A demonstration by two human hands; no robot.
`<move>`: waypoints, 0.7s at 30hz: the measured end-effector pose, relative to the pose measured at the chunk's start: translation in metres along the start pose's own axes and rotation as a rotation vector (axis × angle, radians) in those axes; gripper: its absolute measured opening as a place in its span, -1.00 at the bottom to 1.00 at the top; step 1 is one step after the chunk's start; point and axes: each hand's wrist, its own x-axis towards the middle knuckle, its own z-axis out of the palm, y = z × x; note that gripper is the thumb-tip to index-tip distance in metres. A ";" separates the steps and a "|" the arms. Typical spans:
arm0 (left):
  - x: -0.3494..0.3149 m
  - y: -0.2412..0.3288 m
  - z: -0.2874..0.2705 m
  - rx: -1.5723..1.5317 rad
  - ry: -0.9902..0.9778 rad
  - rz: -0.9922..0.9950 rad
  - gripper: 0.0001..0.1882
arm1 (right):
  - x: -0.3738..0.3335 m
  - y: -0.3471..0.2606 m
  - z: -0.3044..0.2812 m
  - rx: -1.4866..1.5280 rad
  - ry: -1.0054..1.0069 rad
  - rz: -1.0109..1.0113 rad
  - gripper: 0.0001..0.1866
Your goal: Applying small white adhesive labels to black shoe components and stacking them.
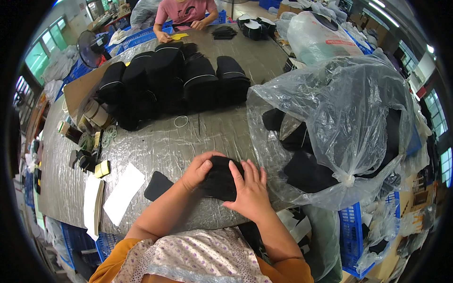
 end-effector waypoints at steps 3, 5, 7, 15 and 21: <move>-0.011 -0.007 -0.002 0.022 0.035 0.102 -0.25 | 0.001 -0.001 0.000 0.025 -0.086 0.005 0.24; -0.017 -0.009 -0.003 -0.073 0.177 0.178 -0.17 | 0.001 -0.003 -0.003 -0.038 -0.068 0.019 0.25; -0.029 -0.006 -0.001 -0.046 0.132 0.090 0.08 | 0.002 -0.006 0.000 -0.050 -0.105 0.012 0.25; -0.041 0.003 0.015 0.033 0.058 0.133 0.14 | 0.004 -0.018 0.004 -0.044 -0.064 -0.023 0.25; -0.047 -0.006 -0.009 0.033 0.100 0.125 0.17 | 0.004 -0.013 0.007 -0.040 -0.033 0.046 0.26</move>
